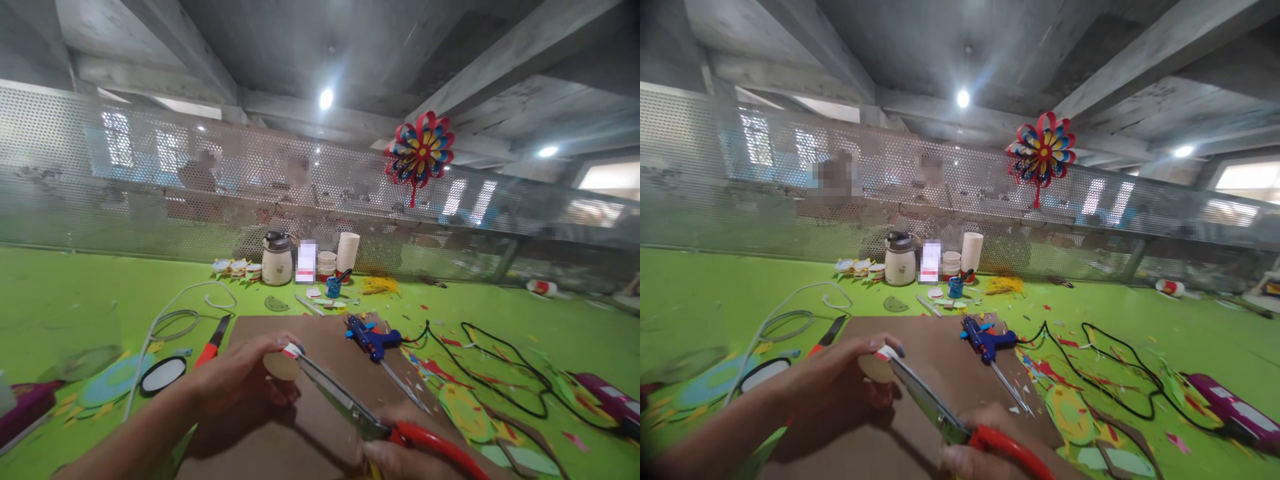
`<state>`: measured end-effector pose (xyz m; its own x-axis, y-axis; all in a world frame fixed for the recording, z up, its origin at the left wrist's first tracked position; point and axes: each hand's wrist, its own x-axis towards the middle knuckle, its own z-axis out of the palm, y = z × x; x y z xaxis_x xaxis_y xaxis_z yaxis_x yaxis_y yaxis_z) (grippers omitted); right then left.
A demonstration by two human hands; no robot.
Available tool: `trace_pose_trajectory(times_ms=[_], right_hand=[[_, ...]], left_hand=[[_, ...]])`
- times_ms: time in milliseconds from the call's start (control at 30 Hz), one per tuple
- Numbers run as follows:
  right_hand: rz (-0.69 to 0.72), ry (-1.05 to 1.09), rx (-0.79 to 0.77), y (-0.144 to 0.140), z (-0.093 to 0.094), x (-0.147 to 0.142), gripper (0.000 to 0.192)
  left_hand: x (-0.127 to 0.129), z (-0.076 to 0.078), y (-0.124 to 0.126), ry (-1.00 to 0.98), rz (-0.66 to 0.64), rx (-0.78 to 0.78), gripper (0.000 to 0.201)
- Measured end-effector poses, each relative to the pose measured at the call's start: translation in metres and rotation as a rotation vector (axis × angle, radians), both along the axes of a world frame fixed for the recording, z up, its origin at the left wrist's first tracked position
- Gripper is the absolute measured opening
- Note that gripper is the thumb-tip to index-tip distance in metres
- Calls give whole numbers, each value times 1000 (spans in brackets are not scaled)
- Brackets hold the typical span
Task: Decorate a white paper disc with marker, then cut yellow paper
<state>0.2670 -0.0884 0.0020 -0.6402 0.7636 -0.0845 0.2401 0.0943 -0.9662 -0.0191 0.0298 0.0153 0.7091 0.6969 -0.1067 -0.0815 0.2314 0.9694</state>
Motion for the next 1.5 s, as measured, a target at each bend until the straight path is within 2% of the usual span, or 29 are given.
trace_pose_trajectory(times_ms=[167, 300, 400, 533, 733, 833, 1033, 1300, 1500], right_hand=[[-65, 65, -35, 6, -8, -1, 25], [-124, 129, -81, 10, -10, -3, 39], [-142, 189, -152, 12, -7, -5, 39], [-108, 200, -231, 18, -1, -5, 41], [-59, 195, -192, 24, 8, -3, 44], [6, 198, -236, 23, 11, -2, 43], [2, 189, -283, 25, 8, 4, 47], [-29, 173, -265, 34, 14, -2, 53], [-48, 189, -141, 28, 12, -11, 51]], left_hand=[[5, 4, -1, 14, 31, -34, 30], [7, 9, 0, 43, 78, -35, 28], [8, 11, 4, 61, 76, -55, 25], [9, 15, 9, 108, 64, -112, 25], [5, 22, 7, 102, 75, -146, 20], [6, 18, 1, 59, 77, -151, 22], [11, 9, -7, -37, 87, -153, 26], [10, 12, 0, -94, 143, -142, 25], [7, 10, -6, -142, 196, -107, 18]])
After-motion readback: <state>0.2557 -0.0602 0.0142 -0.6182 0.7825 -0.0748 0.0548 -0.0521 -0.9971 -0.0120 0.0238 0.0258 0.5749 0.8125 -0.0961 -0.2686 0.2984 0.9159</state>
